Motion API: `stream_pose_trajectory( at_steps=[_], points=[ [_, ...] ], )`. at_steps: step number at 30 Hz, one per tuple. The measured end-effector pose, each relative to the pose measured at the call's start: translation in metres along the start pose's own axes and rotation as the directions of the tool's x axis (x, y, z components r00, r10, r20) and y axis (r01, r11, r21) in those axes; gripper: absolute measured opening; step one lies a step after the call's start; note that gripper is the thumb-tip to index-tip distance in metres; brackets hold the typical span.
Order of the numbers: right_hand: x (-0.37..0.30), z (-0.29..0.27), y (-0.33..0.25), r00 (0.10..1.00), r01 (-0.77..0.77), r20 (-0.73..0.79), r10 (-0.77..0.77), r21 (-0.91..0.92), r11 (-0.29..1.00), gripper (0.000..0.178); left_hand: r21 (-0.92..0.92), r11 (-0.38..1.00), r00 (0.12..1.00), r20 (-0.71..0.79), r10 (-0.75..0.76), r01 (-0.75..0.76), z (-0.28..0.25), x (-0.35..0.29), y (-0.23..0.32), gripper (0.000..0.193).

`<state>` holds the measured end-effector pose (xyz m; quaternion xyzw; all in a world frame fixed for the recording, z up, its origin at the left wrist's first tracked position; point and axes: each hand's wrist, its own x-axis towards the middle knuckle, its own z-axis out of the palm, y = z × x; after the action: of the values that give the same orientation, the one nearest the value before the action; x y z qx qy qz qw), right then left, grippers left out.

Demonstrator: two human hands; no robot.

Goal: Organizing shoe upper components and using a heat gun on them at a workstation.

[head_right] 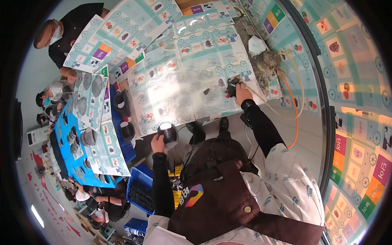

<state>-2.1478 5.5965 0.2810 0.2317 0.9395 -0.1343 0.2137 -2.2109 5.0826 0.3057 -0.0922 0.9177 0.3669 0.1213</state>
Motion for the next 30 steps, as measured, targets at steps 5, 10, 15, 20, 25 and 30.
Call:
stream_pose_trajectory(
  at_steps=[5,10,15,20,25,30],
  points=[
    [-0.027,-0.038,-0.014,0.964,-0.102,-0.209,0.167,0.292,0.951,0.038,0.085,0.988,0.991,0.035,0.128,-0.131,0.053,0.053,0.070,0.040],
    [-0.068,-0.085,-0.086,0.983,-0.146,0.166,-0.078,0.966,0.211,0.028,-0.080,0.986,0.988,0.044,0.148,-0.144,0.116,0.108,0.086,0.031],
    [-0.068,-0.095,-0.152,0.979,-0.117,0.180,-0.101,0.889,0.443,0.025,-0.218,0.976,0.953,0.302,0.039,0.029,0.098,0.120,0.123,0.027],
    [-0.056,-0.084,-0.164,0.974,-0.043,0.094,-0.205,0.970,0.241,0.039,-0.254,0.966,0.982,0.167,0.086,-0.041,0.117,0.109,0.118,0.033],
    [-0.049,-0.078,-0.127,0.992,-0.069,0.104,-0.067,0.914,0.400,0.020,-0.234,0.972,0.987,0.144,0.066,-0.031,0.047,0.086,0.081,0.032],
    [0.003,-0.031,-0.040,0.986,-0.085,0.152,-0.064,0.801,0.592,0.022,-0.345,0.937,0.998,0.015,-0.053,0.055,-0.021,0.020,0.042,0.041]
  ],
)
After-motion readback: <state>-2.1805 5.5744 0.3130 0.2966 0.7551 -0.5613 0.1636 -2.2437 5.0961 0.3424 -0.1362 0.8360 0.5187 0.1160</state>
